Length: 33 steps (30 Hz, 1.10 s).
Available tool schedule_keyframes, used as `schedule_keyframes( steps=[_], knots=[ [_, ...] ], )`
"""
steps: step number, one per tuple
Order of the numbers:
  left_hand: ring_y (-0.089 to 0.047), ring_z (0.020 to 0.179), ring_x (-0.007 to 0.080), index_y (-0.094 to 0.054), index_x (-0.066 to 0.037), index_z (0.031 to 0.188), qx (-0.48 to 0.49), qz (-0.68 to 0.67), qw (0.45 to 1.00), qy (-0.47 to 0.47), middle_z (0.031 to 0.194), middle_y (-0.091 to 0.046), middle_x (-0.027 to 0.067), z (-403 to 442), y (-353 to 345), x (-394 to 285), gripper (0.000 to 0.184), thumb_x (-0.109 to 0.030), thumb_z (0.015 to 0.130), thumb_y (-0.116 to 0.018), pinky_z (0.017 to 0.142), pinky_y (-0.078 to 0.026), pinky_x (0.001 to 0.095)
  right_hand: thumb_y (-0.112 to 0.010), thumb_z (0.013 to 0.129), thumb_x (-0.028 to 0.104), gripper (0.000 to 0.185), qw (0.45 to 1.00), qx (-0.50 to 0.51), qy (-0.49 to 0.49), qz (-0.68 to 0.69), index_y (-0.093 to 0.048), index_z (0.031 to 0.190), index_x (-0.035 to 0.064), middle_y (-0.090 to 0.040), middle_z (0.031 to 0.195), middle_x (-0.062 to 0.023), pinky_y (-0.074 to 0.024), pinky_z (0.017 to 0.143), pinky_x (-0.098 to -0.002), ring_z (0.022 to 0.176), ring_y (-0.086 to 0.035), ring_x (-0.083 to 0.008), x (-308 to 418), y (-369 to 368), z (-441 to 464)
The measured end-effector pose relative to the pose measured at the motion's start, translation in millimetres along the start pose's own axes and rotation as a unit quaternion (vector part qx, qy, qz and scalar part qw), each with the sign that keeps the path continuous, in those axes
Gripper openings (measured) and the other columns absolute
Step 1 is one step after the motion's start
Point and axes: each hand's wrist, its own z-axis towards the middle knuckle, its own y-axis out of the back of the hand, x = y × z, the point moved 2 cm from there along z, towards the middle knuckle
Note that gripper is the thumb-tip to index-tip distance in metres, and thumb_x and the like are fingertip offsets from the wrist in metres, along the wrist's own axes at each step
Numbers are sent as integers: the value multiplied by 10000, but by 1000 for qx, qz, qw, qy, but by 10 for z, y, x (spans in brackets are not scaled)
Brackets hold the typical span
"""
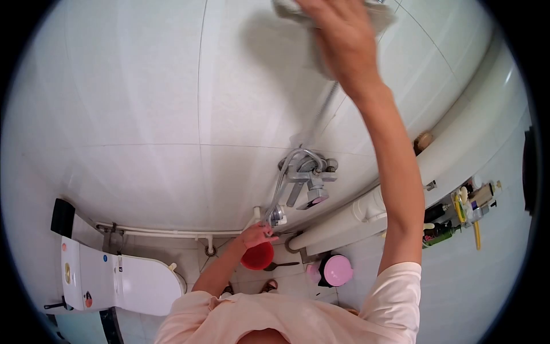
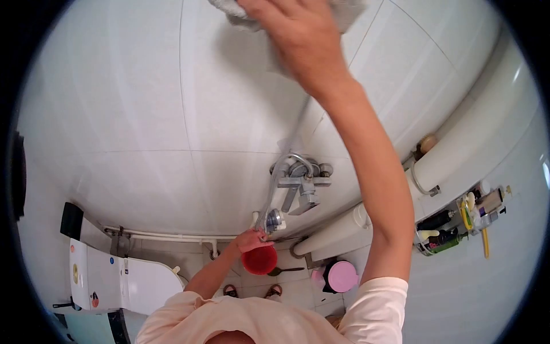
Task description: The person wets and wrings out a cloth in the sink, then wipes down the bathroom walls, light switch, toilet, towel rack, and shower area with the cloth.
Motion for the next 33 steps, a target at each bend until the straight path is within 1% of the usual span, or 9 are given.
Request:
schedule_keyframes(
  steps=[6, 9, 12, 17, 21, 24, 27, 31, 33],
  knots=[
    [-586, 1063, 243, -565, -80, 1082, -243, 128, 936, -220, 1072, -638, 84, 80, 353, -462, 293, -8, 816, -663, 1018, -416, 484, -551, 811, 26, 381, 990, 8, -141, 16, -587, 1187, 71, -538, 1292, -112, -414, 920, -449, 1076, -526, -313, 175, -742, -303],
    [-547, 1156, 257, -560, -49, 1183, -194, 599, 747, -216, 1178, -613, 90, 75, 61, -625, 418, -71, 795, -714, 1032, -400, 386, -558, 810, 94, 407, 987, 51, -129, 81, -583, 1214, 136, -539, 1283, -35, -375, 980, -517, 1068, -504, -289, 531, -892, -685],
    [-526, 1196, 267, -504, -42, 1285, -152, 757, 579, -262, 1260, -570, 130, -114, -295, -667, 587, -139, 763, -755, 1027, -403, 347, -546, 805, 84, 366, 977, 120, -79, 160, -620, 1158, 143, -590, 1105, -19, -346, 1057, -524, 1053, -531, -244, 1019, -881, -1289],
    [-507, 1214, 308, -512, -77, 1301, -126, 775, 600, -153, 1307, -528, 153, -480, -343, -802, 620, -190, 736, -742, 1022, -404, 378, -588, 724, -23, 462, 885, 202, -174, 382, -602, 1175, 74, -594, 1173, -105, -362, 1058, -451, 1097, -542, -283, 1740, -558, -1996],
    [-508, 1210, 313, -506, -104, 1316, -96, 811, 570, -89, 1308, -531, 137, -749, -683, -779, 627, -207, 743, -739, 1006, -412, 381, -535, 900, 40, 351, 552, 132, -647, 509, -536, 1250, 52, -612, 1194, -97, -479, 912, -339, 1083, -594, -227, 2262, -277, -2771],
    [-515, 1196, 312, -498, -97, 1321, -77, 841, 535, -30, 1326, -522, 141, -920, -1109, -678, 622, -269, 775, -742, 1003, -401, 384, -534, 951, 156, 330, 226, -58, -782, 578, -530, 1269, 66, -611, 1192, -81, -504, 888, -336, 1051, -615, -199, 2209, 375, -2414],
    [-502, 1215, 308, -486, -106, 1333, -42, 888, 456, 29, 1331, -519, 132, -1036, -1565, -439, 652, -269, 761, -756, 1019, -390, 398, -534, 956, 224, 424, 121, -83, -818, 557, -450, 1342, 68, -599, 1215, -91, -512, 876, -329, 1043, -616, -201, 2285, 796, -2526],
    [-496, 1239, 263, -432, -76, 1360, -35, 738, 673, -31, 1331, -519, 133, -1049, -1699, -179, 628, -165, 807, -717, 1024, -403, 401, -546, 944, 187, 400, 94, -35, -848, 521, -477, 1322, 78, -595, 1221, -88, -496, 895, -327, 1075, -602, -197, 2508, 1295, -2668],
    [-497, 1238, 243, -418, -53, 1354, -49, 578, 810, -85, 1312, -532, 128, -918, -1393, 42, 592, -109, 831, -691, 1017, -418, 390, -539, 928, 123, 394, 181, 52, -840, 509, -495, 1316, 73, -595, 1225, -98, -496, 880, -324, 1100, -584, -187, 2804, 1467, -2914]
  ],
)
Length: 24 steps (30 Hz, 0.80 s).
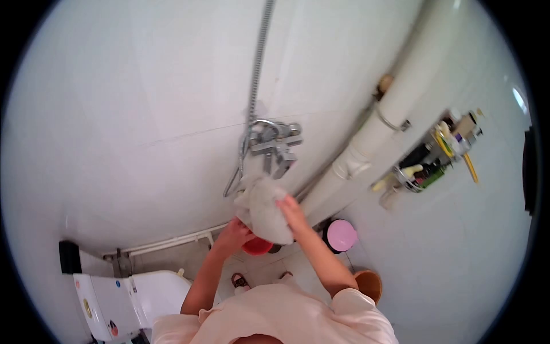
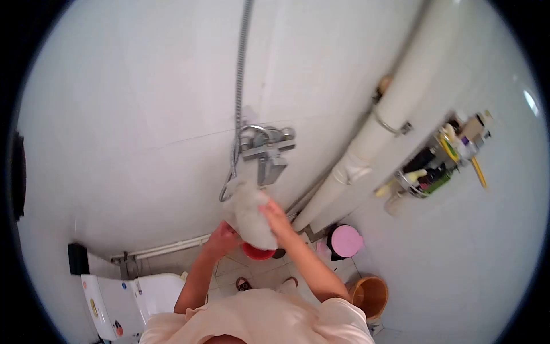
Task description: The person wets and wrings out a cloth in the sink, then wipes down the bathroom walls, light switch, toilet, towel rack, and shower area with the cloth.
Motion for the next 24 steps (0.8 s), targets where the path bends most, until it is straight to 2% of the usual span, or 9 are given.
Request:
schedule_keyframes(
  steps=[2, 3, 7, 9, 10, 16, 19, 21, 24],
  knots=[
    [-508, 1222, 226, -412, -31, 1340, -53, -312, 948, 39, 1291, -546, 118, -5, -260, -135, 555, -66, 849, -670, 1003, -436, 373, -533, 912, 70, 416, 983, 24, 108, -144, -496, 1326, 70, -594, 1220, -95, -489, 864, -312, 1105, -569, -170, -67, 105, -177],
    [-515, 1210, 219, -412, -21, 1331, -80, -479, 870, 80, 1280, -553, 111, -15, -399, -221, 536, -48, 856, -660, 994, -446, 363, -529, 903, 48, 438, 952, 45, 196, -230, -487, 1339, 69, -593, 1214, -88, -482, 856, -301, 1097, -562, -159, 3, 117, -308],
    [-566, 1125, 208, -464, -6, 1266, -151, -247, 952, 102, 1215, -593, 99, 7, -679, -222, 433, -58, 878, -650, 966, -460, 349, -536, 917, 58, 419, 878, -48, 326, -348, -479, 1330, 12, -581, 1247, -54, -414, 964, -278, 1120, -547, -152, -75, 636, -661],
    [-597, 1061, 179, -513, -3, 1204, -174, -172, 967, 70, 1167, -618, 79, 25, -863, -300, 339, -52, 893, -637, 942, -467, 327, -534, 927, 71, 402, 935, -127, 194, -268, -489, 1323, 16, -593, 1228, -47, -420, 957, -277, 1088, -556, -141, -282, 1136, -801],
    [-597, 1061, 181, -515, -6, 1199, -166, -213, 961, 56, 1165, -620, 83, 60, -976, -358, 325, -48, 897, -628, 942, -468, 327, -533, 933, 77, 394, 954, -158, 119, -225, -494, 1320, 17, -599, 1218, -44, -422, 953, -276, 1072, -561, -136, -378, 1336, -910],
    [-593, 1081, 216, -517, -22, 1153, -150, -409, 900, 7, 1162, -612, 88, 402, -1826, -518, 251, -40, 912, -588, 937, -489, 361, -528, 961, 132, 361, 962, -202, 134, 122, -515, 1303, 17, -620, 1149, -36, -448, 890, -270, 1015, -569, -129, 135, 1776, -1755],
    [-599, 998, 189, -511, -45, 1136, -194, -402, 887, 120, 1094, -609, 60, 354, -2153, 378, 244, -62, 909, -600, 859, -511, 341, -535, 953, 130, 365, 941, -299, 119, 104, -514, 1297, 10, -614, 1161, -54, -448, 893, -271, 1010, -570, -136, 83, 2119, -2080],
    [-577, 896, 146, -500, -86, 1140, -285, -215, 917, 177, 1053, -586, 34, 116, -2564, 805, 265, -85, 901, -616, 778, -504, 300, -538, 949, 140, 370, 942, -299, 155, 13, -515, 1296, 14, -611, 1159, -63, -447, 895, -274, 1000, -569, -138, -153, 2469, -2255],
    [-572, 921, 119, -522, -137, 1159, -107, -110, 978, 141, 1077, -552, 2, -39, -3163, 1105, 235, -190, 938, -583, 786, -494, 299, -568, 905, 127, 389, 914, -323, 152, -193, -526, 1275, 15, -612, 1145, -111, -459, 880, -312, 993, -592, -197, -304, 2666, -2539]
  ],
)
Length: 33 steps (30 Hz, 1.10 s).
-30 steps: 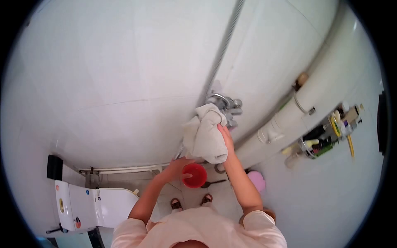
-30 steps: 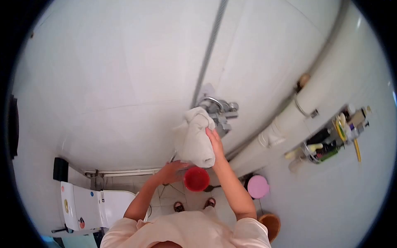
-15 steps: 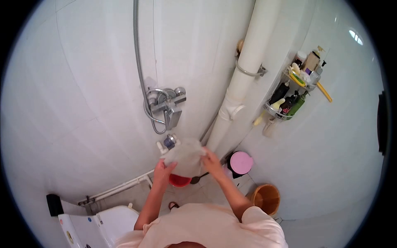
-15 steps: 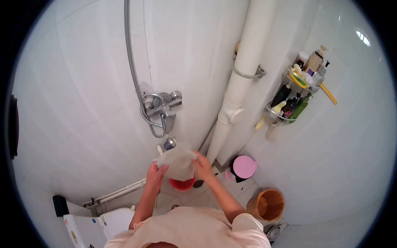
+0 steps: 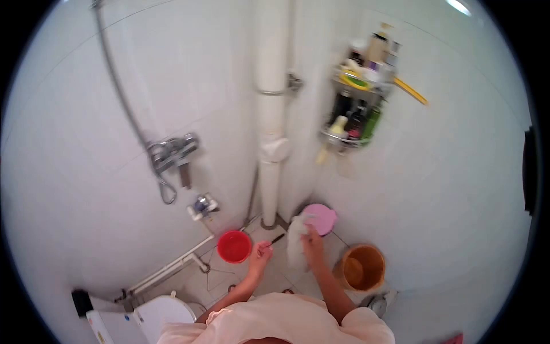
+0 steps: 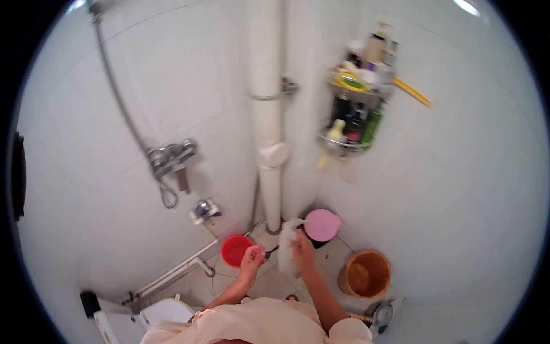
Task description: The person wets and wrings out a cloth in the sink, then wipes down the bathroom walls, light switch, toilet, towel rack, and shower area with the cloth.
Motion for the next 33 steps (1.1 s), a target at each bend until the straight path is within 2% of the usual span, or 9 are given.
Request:
schedule_keyframes(
  steps=[4, 7, 12, 15, 21, 24, 27, 30, 33],
  knots=[
    [-584, 885, 143, -504, -137, 1218, 139, -98, 961, 218, 1100, -575, 23, -222, -854, 12, 285, -241, 956, -549, 806, -494, 319, -645, 810, 116, 426, 925, 41, 294, -236, -558, 1219, 29, -582, 1088, -170, -484, 811, -388, 941, -600, -328, -58, 28, -332],
    [-586, 907, 147, -507, -130, 1219, 219, -177, 913, 294, 1110, -579, 27, -87, -1150, 2, 287, -252, 961, -534, 817, -492, 323, -676, 786, 167, 472, 911, 134, 209, -329, -547, 1224, 46, -552, 1134, -156, -484, 812, -396, 961, -585, -328, 352, 180, -545],
    [-588, 943, 154, -513, -118, 1222, 283, -214, 872, 337, 1128, -585, 35, 296, -1569, -121, 294, -271, 970, -509, 835, -488, 330, -704, 782, 183, 507, 921, 80, 169, -342, -542, 1249, 73, -542, 1183, -122, -495, 775, -340, 974, -594, -253, 560, 588, -822],
    [-589, 965, 158, -516, -111, 1223, 300, -216, 859, 353, 1138, -589, 39, 529, -1706, -141, 302, -282, 976, -495, 846, -485, 334, -683, 810, 124, 488, 951, 150, -118, -245, -532, 1272, 75, -556, 1198, -114, -490, 777, -281, 971, -590, -194, 755, 1026, -916],
    [-592, 1009, 166, -523, -96, 1226, 367, -202, 809, 414, 1159, -597, 48, 681, -2087, 38, 323, -305, 986, -465, 868, -480, 342, -635, 860, 64, 317, 951, -279, 87, -98, -608, 1175, 46, -630, 1026, -23, -475, 680, -268, 800, -592, -112, 396, 1633, -594],
    [-593, 1030, 170, -526, -89, 1227, 385, -187, 790, 440, 1169, -601, 52, 711, -2266, 110, 336, -316, 991, -450, 879, -477, 346, -647, 855, 12, 268, 967, -226, -19, 113, -626, 1121, 34, -639, 985, -15, -456, 660, -223, 787, -585, -79, 98, 1620, -319],
    [-594, 1052, 174, -529, -82, 1228, 364, -160, 801, 447, 1179, -605, 56, 929, -2237, 133, 351, -328, 997, -435, 891, -475, 350, -637, 884, 36, 100, 980, -157, -124, 15, -650, 979, 9, -592, 847, 40, -407, 626, -186, 725, -519, -27, 32, 1635, -276],
    [-595, 1074, 178, -533, -75, 1230, 345, -147, 812, 448, 1190, -609, 61, 1157, -2057, 87, 366, -339, 1002, -421, 902, -472, 354, -624, 900, 49, 59, 961, -275, 2, -3, -623, 855, 10, -499, 727, 81, -333, 576, -174, 645, -419, 0, 91, 1811, -200],
    [-603, 1067, 177, -521, -56, 1241, 403, -196, 774, 448, 1192, -613, 74, 1187, -2113, 6, 350, -292, 988, -469, 920, -470, 342, -604, 918, 71, 114, 962, -267, -44, 22, -566, 815, 38, -432, 711, 91, -266, 546, -194, 628, -338, -6, 239, 1919, -72]
  ],
)
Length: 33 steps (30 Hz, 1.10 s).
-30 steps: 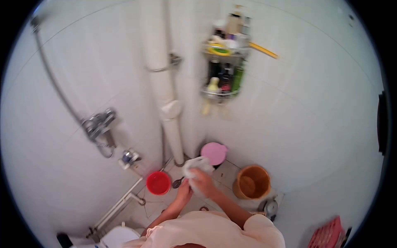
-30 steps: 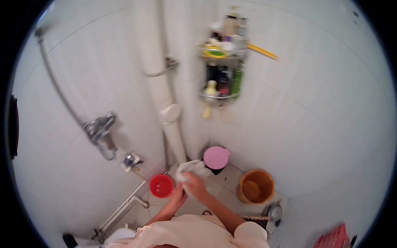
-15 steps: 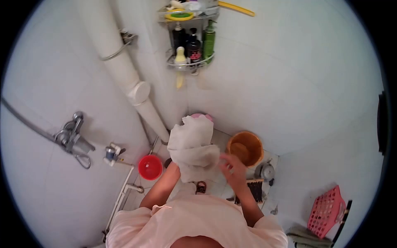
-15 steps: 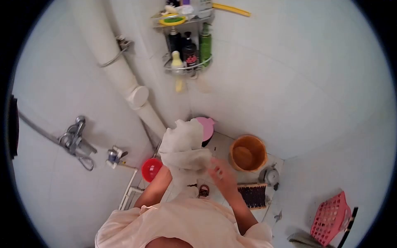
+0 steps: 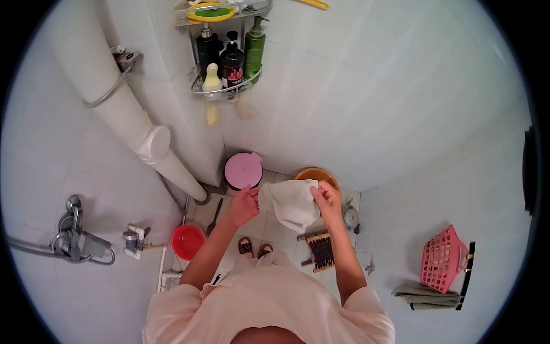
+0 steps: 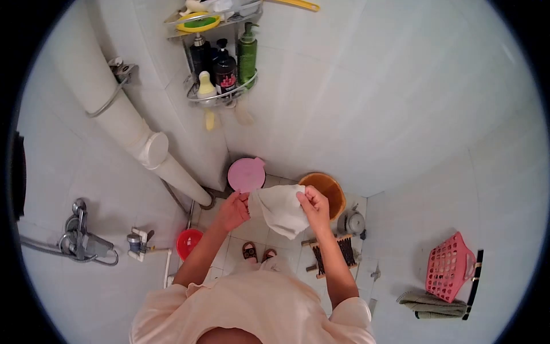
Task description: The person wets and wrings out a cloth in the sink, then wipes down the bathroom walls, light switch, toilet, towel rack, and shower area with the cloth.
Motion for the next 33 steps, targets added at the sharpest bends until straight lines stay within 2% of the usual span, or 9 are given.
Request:
schedule_keyframes(
  steps=[2, 5, 9, 18, 23, 27, 30, 32, 33],
  knots=[
    [-610, 1052, 175, -508, -40, 1252, 76, -20, 997, 2, 1191, -616, 86, 41, -153, -60, 344, -241, 973, -523, 935, -469, 328, -599, 922, 82, 148, 999, -12, 40, 6, -540, 792, 44, -424, 707, 93, -267, 552, -194, 635, -339, -7, 7, 56, 3],
    [-605, 1008, 130, -499, -24, 1255, 2, 326, 920, -217, 1123, -618, 64, 171, -399, -140, 379, -108, 906, -618, 876, -479, 269, -593, 926, 91, 199, 999, -31, 16, -10, -493, 758, 56, -409, 697, 95, -269, 558, -195, 641, -342, -8, 8, 117, 43],
    [-581, 901, 81, -472, -38, 1313, -42, 343, 895, -282, 1018, -601, 18, 424, -606, -209, 519, -16, 833, -666, 779, -474, 221, -561, 957, 156, 208, 997, -15, -9, -72, -540, 767, 77, -521, 756, 63, -363, 657, -191, 715, -448, -21, -281, 475, 107],
    [-599, 874, 103, -548, -111, 1327, 33, 446, 881, -153, 1065, -656, 12, 841, -1013, -186, 508, -104, 826, -633, 781, -474, 267, -568, 957, 192, 263, 989, -104, 3, -109, -511, 725, 81, -486, 620, 49, -346, 497, -198, 530, -446, -43, -155, 1087, 383],
    [-596, 952, 278, -619, -61, 1165, 77, 796, 544, -254, 1014, -648, 135, 1502, -1403, -58, 414, -169, 781, -730, 850, -471, 376, -610, 925, 136, 199, 993, -100, -20, -63, -539, 760, 50, -532, 602, 10, -407, 442, -224, 514, -560, -80, 292, 1506, 796],
    [-585, 923, 297, -612, -51, 1058, 151, 653, 516, -534, 991, -644, 138, 1978, -2589, -335, 306, -161, 795, -724, 786, -487, 365, -629, 900, 94, 115, 988, -133, 75, -23, -543, 841, 45, -539, 667, -3, -463, 515, -239, 573, -585, -105, 813, 2226, 1383],
    [-604, 802, 259, -589, -35, 1008, 138, 657, 562, -484, 912, -636, 108, 2256, -3870, -718, 203, -110, 846, -684, 728, -479, 337, -616, 899, 72, 90, 957, -157, 238, -47, -534, 910, 39, -533, 726, -11, -485, 593, -256, 643, -586, -121, 1716, 2736, 2083],
    [-579, 738, 232, -591, -30, 988, 163, 606, 438, -644, 887, -629, 126, 2685, -4628, -1071, 181, -148, 874, -666, 699, -476, 320, -583, 913, 70, 195, 924, -173, 342, -8, -550, 1098, 19, -556, 924, -35, -500, 759, -277, 833, -606, -136, 2584, 2893, 2407],
    [-558, 717, 223, -598, -17, 959, 164, 591, 457, -644, 838, -615, 135, 2758, -5060, -1244, 196, -182, 876, -665, 679, -470, 317, -583, 909, 68, 275, 882, -230, 410, -11, -533, 1175, 18, -538, 1086, -77, -471, 859, -316, 986, -577, -174, 3020, 2866, 2458]
  ],
)
